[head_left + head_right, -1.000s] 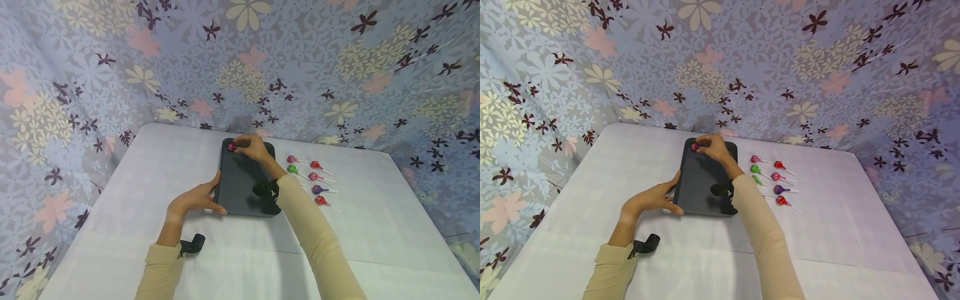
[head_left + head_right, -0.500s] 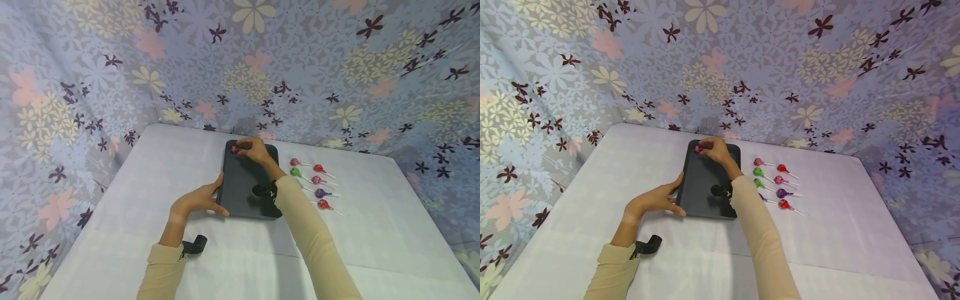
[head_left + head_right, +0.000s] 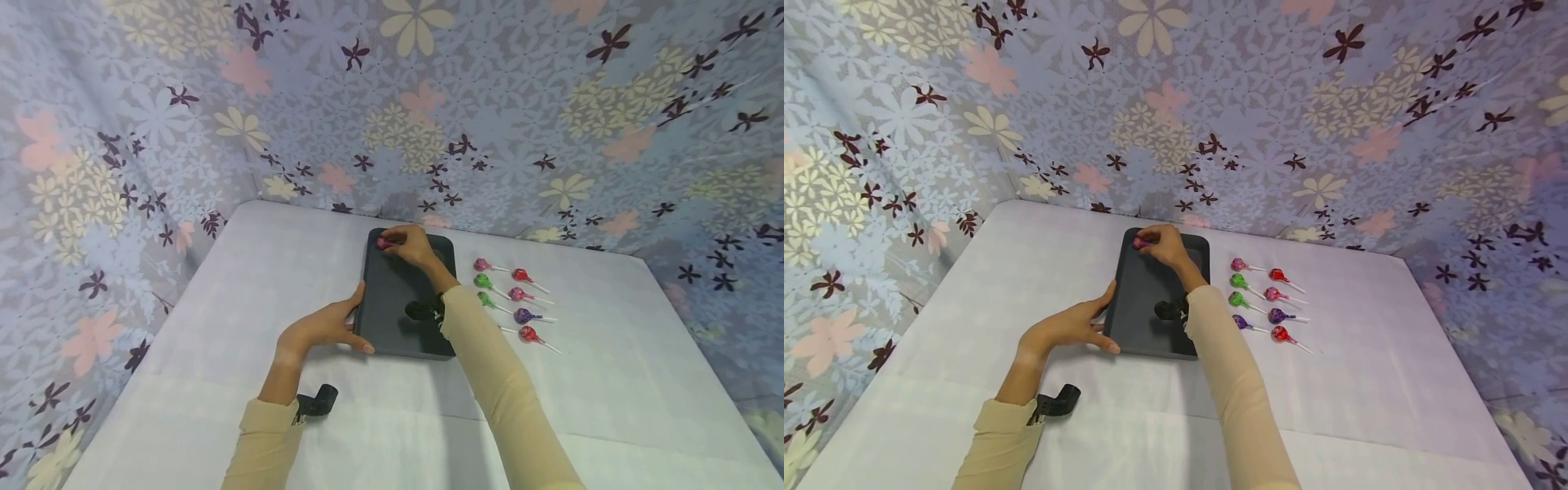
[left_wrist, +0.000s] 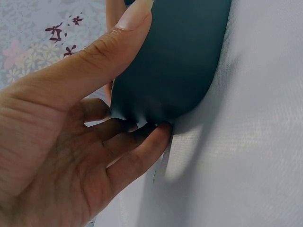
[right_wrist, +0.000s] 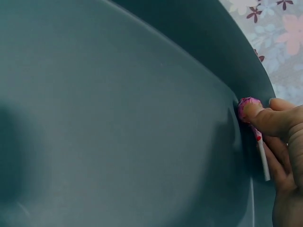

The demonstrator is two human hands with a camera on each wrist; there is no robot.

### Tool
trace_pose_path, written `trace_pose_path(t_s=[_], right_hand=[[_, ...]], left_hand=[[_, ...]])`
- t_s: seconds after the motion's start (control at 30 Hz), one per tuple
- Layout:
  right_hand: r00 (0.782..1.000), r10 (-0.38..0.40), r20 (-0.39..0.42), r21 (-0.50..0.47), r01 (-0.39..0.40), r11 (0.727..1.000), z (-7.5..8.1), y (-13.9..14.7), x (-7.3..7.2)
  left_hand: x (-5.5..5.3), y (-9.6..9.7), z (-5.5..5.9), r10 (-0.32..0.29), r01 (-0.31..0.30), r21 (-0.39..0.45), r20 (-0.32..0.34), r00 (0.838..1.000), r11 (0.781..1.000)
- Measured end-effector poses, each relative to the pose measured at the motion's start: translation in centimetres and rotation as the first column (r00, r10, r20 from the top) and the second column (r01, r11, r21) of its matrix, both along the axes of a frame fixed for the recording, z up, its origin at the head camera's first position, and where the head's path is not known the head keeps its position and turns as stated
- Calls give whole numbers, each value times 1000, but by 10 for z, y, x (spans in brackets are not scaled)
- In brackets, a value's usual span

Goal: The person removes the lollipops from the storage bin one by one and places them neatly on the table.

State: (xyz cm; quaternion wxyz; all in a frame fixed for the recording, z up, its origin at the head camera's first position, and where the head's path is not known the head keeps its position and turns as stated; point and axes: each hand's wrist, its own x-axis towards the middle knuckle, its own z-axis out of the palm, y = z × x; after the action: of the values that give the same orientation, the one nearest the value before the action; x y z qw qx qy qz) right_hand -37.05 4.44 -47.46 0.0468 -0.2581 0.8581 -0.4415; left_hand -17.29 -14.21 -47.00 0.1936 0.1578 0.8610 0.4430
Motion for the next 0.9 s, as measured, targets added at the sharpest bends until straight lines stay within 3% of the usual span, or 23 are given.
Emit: trace_pose_path(t_s=[0.63,0.9], right_hand=[[997,-17,76,68,11,998,1,-5,5],[998,4,59,68,-8,998,1,-12,7]], left_hand=[[0,0,3,-1,1,-29,4,1000,1000],[1,-2,5,9,-9,-38,5,1000,999]])
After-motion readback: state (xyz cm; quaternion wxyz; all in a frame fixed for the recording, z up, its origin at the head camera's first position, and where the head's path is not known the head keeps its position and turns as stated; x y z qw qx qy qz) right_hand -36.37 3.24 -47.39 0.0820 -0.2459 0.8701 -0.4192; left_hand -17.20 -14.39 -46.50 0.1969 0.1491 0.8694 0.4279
